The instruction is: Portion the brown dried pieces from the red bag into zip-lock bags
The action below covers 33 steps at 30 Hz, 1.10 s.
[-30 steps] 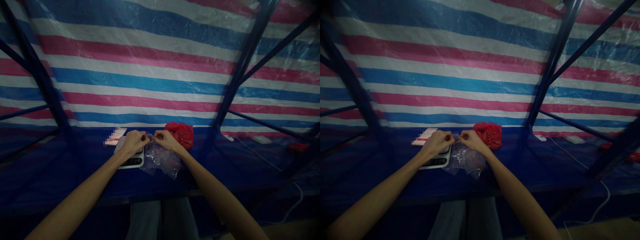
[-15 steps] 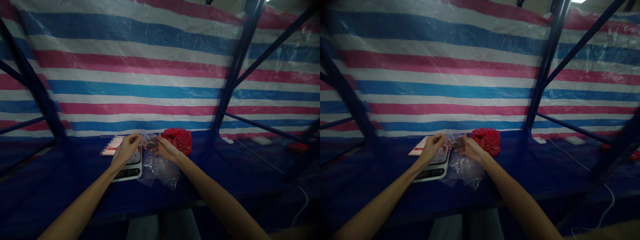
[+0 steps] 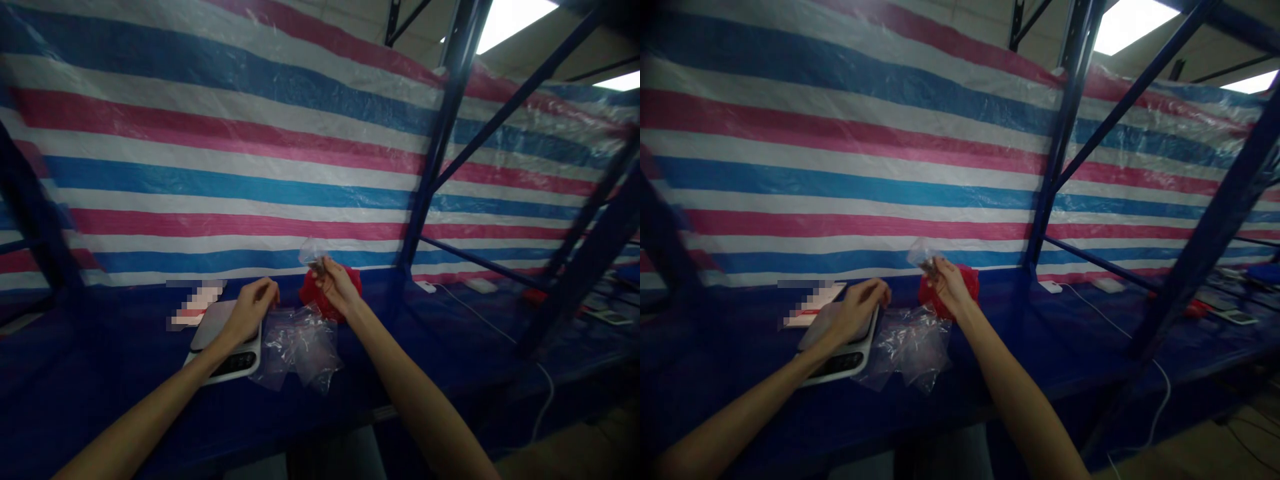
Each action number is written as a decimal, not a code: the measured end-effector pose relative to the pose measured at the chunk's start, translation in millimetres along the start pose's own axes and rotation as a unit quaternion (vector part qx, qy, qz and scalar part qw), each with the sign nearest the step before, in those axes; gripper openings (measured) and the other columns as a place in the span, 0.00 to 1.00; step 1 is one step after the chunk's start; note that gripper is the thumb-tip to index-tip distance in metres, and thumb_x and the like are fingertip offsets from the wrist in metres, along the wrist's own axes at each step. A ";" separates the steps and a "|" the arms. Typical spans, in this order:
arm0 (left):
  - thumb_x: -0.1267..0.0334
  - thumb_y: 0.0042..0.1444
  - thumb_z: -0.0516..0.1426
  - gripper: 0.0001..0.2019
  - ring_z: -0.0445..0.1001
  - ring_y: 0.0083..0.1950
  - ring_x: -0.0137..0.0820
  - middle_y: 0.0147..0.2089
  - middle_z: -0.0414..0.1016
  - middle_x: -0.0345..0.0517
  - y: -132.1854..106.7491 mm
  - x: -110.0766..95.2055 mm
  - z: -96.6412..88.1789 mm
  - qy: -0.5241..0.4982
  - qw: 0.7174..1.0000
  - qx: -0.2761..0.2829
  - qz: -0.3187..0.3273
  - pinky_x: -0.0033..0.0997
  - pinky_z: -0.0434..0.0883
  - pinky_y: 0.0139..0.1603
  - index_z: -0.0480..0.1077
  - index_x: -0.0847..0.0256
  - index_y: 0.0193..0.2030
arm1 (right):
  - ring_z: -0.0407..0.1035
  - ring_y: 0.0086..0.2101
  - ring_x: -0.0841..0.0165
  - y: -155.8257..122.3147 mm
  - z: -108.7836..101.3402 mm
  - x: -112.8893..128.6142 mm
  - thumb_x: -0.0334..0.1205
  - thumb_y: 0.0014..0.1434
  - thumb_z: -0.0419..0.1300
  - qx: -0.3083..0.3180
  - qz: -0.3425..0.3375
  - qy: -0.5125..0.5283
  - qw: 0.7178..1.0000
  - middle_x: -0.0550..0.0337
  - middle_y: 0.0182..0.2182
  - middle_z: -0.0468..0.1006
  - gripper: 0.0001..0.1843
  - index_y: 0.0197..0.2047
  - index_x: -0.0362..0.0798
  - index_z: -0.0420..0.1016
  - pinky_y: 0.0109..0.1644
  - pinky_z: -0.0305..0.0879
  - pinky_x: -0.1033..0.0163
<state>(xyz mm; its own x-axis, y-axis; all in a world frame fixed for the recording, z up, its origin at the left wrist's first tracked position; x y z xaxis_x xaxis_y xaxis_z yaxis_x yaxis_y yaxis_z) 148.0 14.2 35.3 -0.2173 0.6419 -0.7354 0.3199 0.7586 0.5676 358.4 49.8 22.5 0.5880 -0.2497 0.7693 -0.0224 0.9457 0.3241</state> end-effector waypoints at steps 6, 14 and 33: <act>0.70 0.60 0.51 0.08 0.73 0.44 0.35 0.43 0.76 0.47 30.3 -25.9 92.1 0.106 0.975 0.134 0.143 0.36 0.67 0.48 0.70 0.59 0.43 | 0.79 0.33 0.65 31.2 -68.2 63.9 0.58 0.45 0.74 -0.066 -0.094 -0.154 0.981 0.56 0.34 0.84 0.25 0.36 0.47 0.76 0.34 0.73 0.63; 0.72 0.57 0.48 0.13 0.76 0.46 0.39 0.44 0.78 0.51 62.6 1.8 128.9 0.262 0.952 0.142 0.069 0.43 0.71 0.51 0.71 0.61 0.44 | 0.80 0.30 0.63 41.7 -118.6 63.3 0.61 0.45 0.73 -0.062 -0.087 -0.251 0.962 0.60 0.27 0.81 0.27 0.33 0.47 0.72 0.34 0.74 0.62; 0.73 0.57 0.53 0.10 0.80 0.48 0.35 0.68 0.69 0.39 18.3 -48.8 154.4 0.316 0.863 0.283 0.274 0.40 0.75 0.49 0.75 0.61 0.30 | 0.77 0.36 0.65 20.5 -102.0 104.5 0.51 0.57 0.69 0.115 -0.095 -0.326 0.934 0.56 0.35 0.81 0.17 0.41 0.47 0.75 0.35 0.67 0.65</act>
Point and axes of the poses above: each hand's wrist, its own y-axis towards the middle knuckle, its own z-axis out of the palm, x = y × z, the point moved 5 cm from there along y, towards the middle knuckle
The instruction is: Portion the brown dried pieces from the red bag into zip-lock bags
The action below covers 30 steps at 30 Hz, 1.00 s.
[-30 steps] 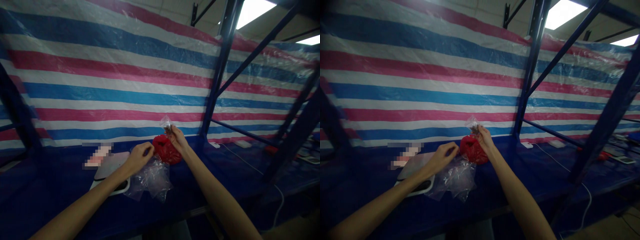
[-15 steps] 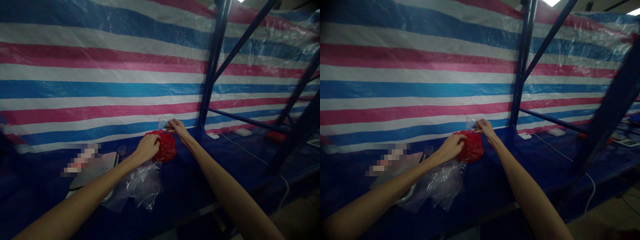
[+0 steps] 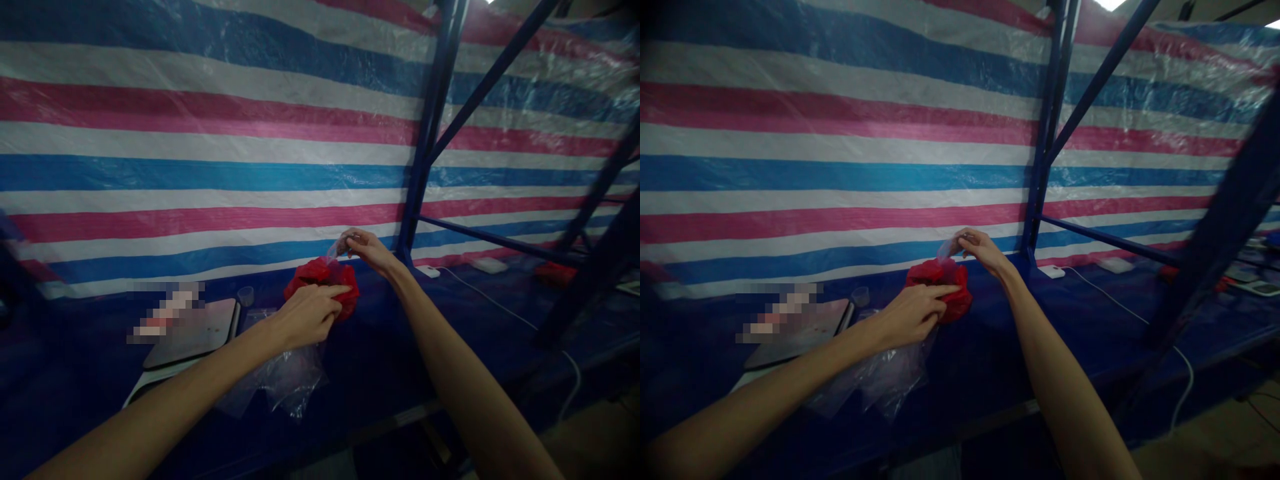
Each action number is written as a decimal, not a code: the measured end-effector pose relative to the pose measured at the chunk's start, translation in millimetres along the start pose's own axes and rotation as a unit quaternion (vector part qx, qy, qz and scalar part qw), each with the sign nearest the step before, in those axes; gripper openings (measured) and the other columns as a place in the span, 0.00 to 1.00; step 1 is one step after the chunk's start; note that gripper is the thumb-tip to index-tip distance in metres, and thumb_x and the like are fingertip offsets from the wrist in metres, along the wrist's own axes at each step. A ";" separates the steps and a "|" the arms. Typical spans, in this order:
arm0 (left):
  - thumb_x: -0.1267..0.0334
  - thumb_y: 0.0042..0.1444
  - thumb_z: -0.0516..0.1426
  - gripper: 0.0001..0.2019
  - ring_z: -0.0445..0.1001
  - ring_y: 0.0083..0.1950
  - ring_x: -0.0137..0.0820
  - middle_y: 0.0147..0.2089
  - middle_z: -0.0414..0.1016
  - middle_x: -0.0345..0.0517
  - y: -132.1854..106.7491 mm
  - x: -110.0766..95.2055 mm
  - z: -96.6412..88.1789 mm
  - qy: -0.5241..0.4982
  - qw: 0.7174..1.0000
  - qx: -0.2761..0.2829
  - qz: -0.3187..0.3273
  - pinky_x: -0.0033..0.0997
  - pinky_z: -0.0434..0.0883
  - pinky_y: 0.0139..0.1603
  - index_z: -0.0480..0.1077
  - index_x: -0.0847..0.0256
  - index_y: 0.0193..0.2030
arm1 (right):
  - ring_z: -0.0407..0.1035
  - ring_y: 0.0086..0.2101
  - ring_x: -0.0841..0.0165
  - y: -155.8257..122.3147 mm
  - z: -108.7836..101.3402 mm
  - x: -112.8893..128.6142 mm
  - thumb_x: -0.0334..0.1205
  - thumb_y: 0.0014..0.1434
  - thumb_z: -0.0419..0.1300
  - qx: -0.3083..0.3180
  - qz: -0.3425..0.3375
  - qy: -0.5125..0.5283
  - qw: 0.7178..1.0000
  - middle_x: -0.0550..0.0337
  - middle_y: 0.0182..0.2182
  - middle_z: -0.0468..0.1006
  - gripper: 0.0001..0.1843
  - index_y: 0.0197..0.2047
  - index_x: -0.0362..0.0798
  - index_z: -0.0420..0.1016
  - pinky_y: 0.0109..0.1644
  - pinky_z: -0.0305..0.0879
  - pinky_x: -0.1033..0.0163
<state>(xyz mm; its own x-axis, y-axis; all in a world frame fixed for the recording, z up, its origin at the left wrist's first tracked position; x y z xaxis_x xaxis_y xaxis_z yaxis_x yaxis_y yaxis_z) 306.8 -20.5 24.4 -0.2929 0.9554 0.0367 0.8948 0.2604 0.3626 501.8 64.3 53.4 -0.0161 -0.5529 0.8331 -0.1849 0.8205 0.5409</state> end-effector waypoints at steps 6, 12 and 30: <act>0.72 0.59 0.54 0.10 0.76 0.54 0.39 0.61 0.76 0.42 -7.2 -6.5 -3.9 0.042 0.998 -0.017 0.037 0.45 0.73 0.54 0.77 0.61 0.35 | 0.75 0.36 0.65 2.5 16.3 12.9 0.47 0.59 0.67 0.112 -0.014 -0.146 0.983 0.56 0.34 0.81 0.12 0.39 0.45 0.79 0.42 0.70 0.59; 0.71 0.58 0.55 0.07 0.77 0.48 0.38 0.50 0.80 0.49 -11.8 -17.1 -2.9 0.083 0.995 -0.025 0.044 0.40 0.72 0.48 0.75 0.63 0.37 | 0.77 0.35 0.64 -2.4 35.8 25.8 0.41 0.53 0.70 0.152 0.041 -0.222 0.962 0.57 0.33 0.83 0.10 0.39 0.46 0.81 0.43 0.72 0.57; 0.70 0.61 0.51 0.08 0.71 0.30 0.31 0.30 0.75 0.43 -17.9 -26.1 -3.2 0.143 0.984 -0.090 0.062 0.34 0.64 0.32 0.70 0.61 0.33 | 0.70 0.29 0.68 -2.5 53.5 26.9 0.42 0.51 0.72 0.123 -0.012 -0.288 0.950 0.61 0.26 0.79 0.08 0.29 0.47 0.81 0.34 0.64 0.63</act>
Point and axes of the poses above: each hand's wrist, its own y-axis towards the middle knuckle, its own z-axis out of the palm, x = y × z, the point moved 5 cm from there along y, towards the middle knuckle
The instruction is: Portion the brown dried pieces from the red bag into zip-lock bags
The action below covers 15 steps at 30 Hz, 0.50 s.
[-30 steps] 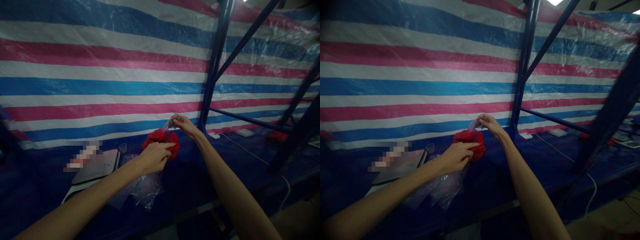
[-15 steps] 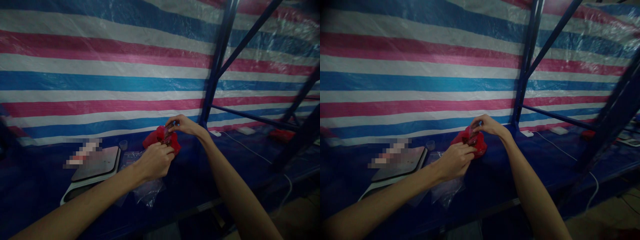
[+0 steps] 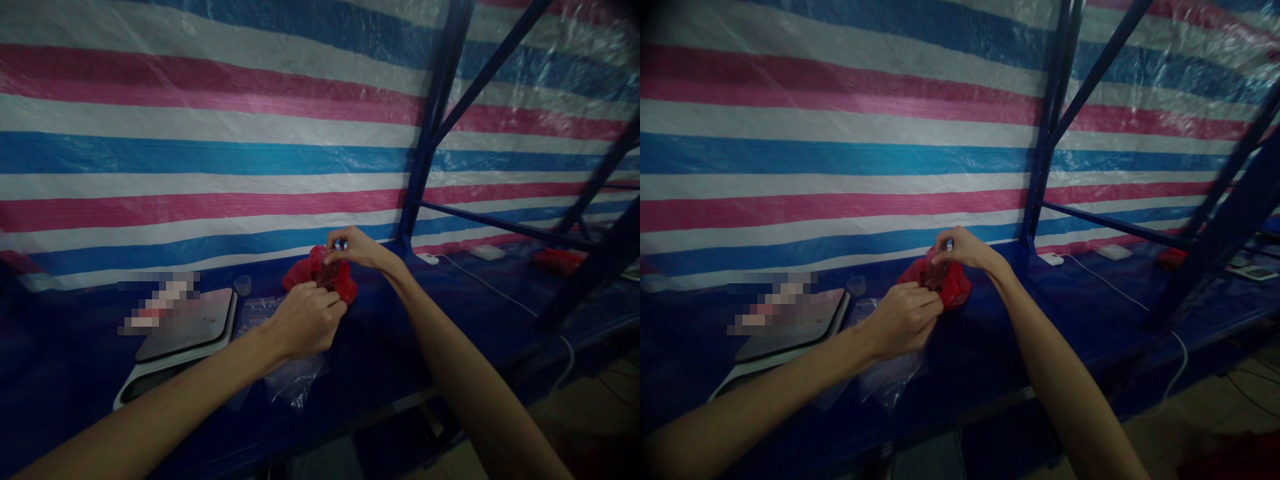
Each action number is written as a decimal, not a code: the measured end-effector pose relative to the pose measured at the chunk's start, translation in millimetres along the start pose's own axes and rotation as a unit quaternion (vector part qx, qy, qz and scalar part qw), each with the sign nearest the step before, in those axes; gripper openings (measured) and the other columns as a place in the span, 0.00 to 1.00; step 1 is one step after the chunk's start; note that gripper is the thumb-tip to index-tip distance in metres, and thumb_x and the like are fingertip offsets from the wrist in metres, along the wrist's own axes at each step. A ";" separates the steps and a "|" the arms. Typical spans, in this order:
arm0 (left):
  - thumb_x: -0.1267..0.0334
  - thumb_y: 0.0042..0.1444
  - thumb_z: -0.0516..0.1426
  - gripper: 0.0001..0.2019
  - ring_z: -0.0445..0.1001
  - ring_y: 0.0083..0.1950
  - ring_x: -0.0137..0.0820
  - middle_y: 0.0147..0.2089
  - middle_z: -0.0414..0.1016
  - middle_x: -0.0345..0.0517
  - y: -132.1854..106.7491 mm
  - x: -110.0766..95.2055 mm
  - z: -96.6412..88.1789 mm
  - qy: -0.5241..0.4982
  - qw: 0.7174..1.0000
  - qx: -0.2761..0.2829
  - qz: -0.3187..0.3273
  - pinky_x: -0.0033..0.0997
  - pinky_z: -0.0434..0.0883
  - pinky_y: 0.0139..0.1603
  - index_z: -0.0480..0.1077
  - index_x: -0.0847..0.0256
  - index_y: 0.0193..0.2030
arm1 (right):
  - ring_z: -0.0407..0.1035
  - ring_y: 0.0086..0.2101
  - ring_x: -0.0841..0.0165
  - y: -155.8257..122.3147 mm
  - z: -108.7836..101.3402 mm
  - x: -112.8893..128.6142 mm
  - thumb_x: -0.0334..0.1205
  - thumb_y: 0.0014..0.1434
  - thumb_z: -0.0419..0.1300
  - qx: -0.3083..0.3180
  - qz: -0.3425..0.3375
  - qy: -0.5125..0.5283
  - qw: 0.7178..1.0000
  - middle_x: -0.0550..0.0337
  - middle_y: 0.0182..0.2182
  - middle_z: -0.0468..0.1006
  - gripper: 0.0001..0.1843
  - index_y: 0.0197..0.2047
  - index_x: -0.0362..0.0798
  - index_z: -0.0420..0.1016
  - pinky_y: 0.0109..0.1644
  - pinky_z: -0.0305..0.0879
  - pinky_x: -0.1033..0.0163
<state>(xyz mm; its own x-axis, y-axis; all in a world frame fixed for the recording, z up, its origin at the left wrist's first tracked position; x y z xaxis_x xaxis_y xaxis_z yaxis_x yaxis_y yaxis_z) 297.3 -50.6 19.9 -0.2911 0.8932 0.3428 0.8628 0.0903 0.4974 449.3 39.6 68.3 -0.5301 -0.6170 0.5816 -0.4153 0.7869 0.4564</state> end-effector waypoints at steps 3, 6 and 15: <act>0.70 0.60 0.52 0.07 0.71 0.29 0.31 0.30 0.74 0.43 -1.4 -0.6 -0.2 0.002 1.000 0.002 0.003 0.35 0.64 0.32 0.70 0.61 0.32 | 0.70 0.31 0.68 -1.0 7.5 2.9 0.39 0.53 0.69 0.041 -0.006 -0.020 0.999 0.60 0.29 0.79 0.04 0.32 0.48 0.83 0.37 0.64 0.62; 0.71 0.59 0.52 0.07 0.71 0.29 0.31 0.29 0.74 0.43 -2.4 -1.4 -1.4 0.001 1.000 0.007 0.007 0.35 0.63 0.31 0.70 0.61 0.32 | 0.69 0.32 0.68 -2.3 9.0 4.3 0.38 0.54 0.68 0.045 -0.011 -0.051 0.998 0.59 0.30 0.77 0.04 0.29 0.48 0.82 0.38 0.63 0.61; 0.70 0.59 0.52 0.08 0.72 0.29 0.32 0.30 0.75 0.44 -3.9 -0.9 -6.4 -0.001 0.999 0.036 -0.003 0.34 0.64 0.32 0.71 0.62 0.32 | 0.67 0.34 0.67 -0.8 17.5 17.7 0.27 0.58 0.59 0.023 -0.060 -0.095 0.993 0.59 0.32 0.73 0.08 0.30 0.46 0.77 0.39 0.61 0.62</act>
Point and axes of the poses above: each hand's wrist, its own y-axis towards the middle knuckle, its own z-axis out of the palm, x = y × z, the point moved 5 cm from there along y, towards the middle knuckle
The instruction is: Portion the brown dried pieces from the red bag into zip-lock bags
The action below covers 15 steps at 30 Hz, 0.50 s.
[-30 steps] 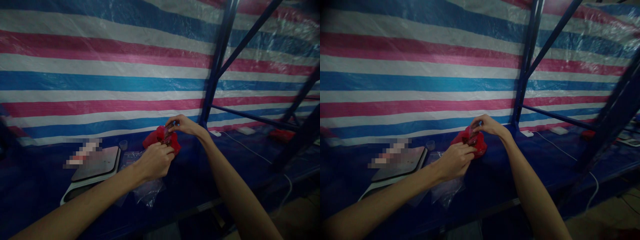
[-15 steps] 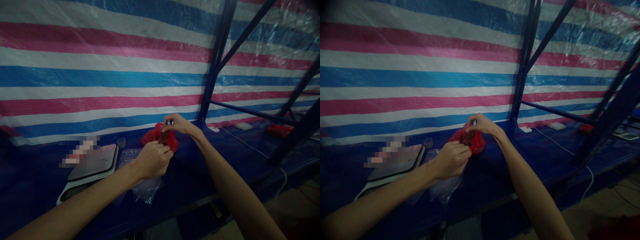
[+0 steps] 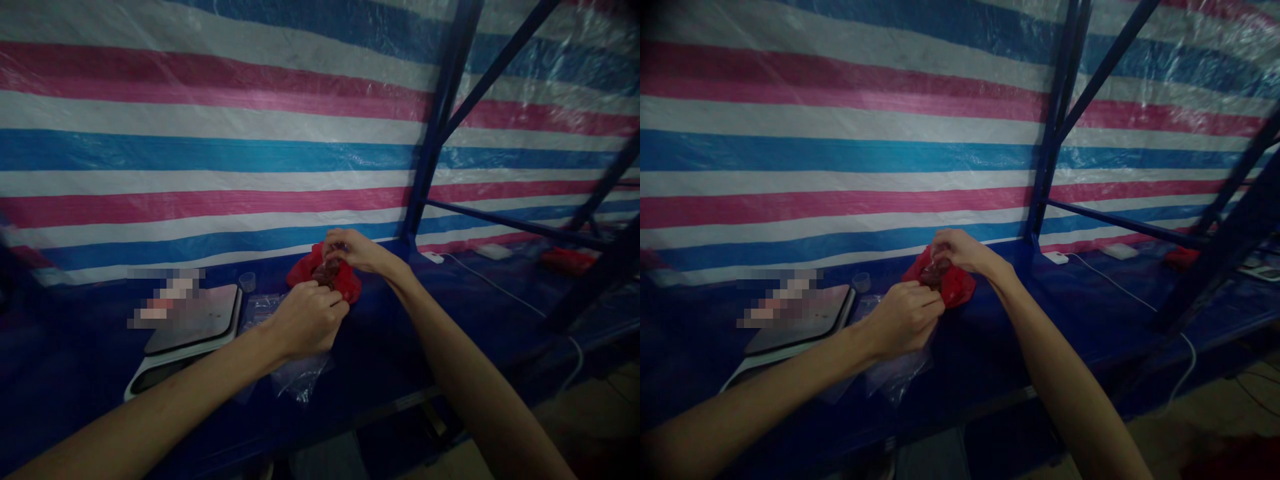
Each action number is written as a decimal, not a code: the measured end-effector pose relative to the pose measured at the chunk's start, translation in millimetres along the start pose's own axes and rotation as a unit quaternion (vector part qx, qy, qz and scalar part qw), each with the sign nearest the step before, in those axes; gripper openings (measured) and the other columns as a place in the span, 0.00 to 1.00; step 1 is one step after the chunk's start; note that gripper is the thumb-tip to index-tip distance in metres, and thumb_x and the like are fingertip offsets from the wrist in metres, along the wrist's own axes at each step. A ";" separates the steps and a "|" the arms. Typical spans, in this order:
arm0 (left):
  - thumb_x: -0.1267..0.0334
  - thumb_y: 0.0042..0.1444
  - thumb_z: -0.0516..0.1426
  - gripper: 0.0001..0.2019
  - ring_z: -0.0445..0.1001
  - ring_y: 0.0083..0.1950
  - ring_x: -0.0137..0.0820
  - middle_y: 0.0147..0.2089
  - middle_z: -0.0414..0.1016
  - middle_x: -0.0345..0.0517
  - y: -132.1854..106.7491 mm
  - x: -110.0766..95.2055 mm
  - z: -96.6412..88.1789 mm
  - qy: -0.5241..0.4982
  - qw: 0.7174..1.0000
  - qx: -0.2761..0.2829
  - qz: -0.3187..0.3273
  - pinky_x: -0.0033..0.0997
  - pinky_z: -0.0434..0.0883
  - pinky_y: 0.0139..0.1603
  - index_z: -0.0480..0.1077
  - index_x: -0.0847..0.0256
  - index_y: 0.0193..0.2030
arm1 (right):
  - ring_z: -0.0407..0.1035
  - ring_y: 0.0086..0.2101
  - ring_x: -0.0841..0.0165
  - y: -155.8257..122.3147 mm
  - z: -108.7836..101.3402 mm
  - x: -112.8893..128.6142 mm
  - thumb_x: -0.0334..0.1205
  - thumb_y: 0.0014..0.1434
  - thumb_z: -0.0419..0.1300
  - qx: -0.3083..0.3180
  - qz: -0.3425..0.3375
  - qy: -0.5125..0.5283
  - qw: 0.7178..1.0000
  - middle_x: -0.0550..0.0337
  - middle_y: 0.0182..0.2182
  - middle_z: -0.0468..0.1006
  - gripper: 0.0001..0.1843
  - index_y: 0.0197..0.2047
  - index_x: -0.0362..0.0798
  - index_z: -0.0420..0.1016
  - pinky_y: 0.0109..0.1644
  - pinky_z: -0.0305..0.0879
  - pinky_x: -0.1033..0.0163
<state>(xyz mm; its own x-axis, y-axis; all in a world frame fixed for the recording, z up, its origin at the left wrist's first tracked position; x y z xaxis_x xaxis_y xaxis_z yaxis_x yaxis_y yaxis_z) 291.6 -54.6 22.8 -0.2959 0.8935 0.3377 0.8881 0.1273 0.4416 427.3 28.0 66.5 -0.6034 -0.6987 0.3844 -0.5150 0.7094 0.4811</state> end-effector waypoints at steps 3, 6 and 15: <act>0.70 0.60 0.52 0.08 0.72 0.30 0.32 0.31 0.76 0.44 -2.5 0.5 -0.2 -0.004 1.000 0.004 -0.002 0.35 0.64 0.31 0.71 0.62 0.32 | 0.65 0.35 0.67 0.9 1.9 8.0 0.25 0.58 0.57 0.007 -0.027 -0.068 0.997 0.58 0.34 0.71 0.09 0.33 0.46 0.77 0.40 0.59 0.61; 0.70 0.59 0.54 0.06 0.73 0.31 0.33 0.32 0.76 0.44 -5.3 0.3 1.0 -0.007 1.000 0.009 0.001 0.35 0.65 0.33 0.71 0.62 0.33 | 0.63 0.37 0.65 4.4 2.5 20.8 0.26 0.61 0.56 0.009 -0.068 -0.140 0.988 0.55 0.35 0.70 0.10 0.32 0.46 0.76 0.43 0.58 0.59; 0.71 0.60 0.54 0.06 0.73 0.41 0.37 0.39 0.77 0.49 -33.9 15.6 -26.5 0.013 0.999 -0.051 -0.012 0.39 0.67 0.41 0.71 0.62 0.34 | 0.61 0.35 0.64 25.2 -3.7 32.7 0.25 0.62 0.54 0.115 -0.106 -0.198 0.968 0.55 0.32 0.70 0.13 0.31 0.45 0.77 0.40 0.56 0.59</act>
<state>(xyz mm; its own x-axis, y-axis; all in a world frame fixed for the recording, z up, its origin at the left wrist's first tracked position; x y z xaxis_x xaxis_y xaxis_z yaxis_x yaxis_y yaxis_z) 247.5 -56.4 35.1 -0.3257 0.8797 0.3466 0.8407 0.1017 0.5319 396.9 22.7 94.1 -0.6316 -0.7731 -0.0585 -0.7475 0.5872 0.3106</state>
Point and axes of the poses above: each hand's wrist, its own y-axis towards the middle knuckle, its own z-axis out of the palm, x = y × z, the point moved 5 cm from there along y, towards the middle knuckle
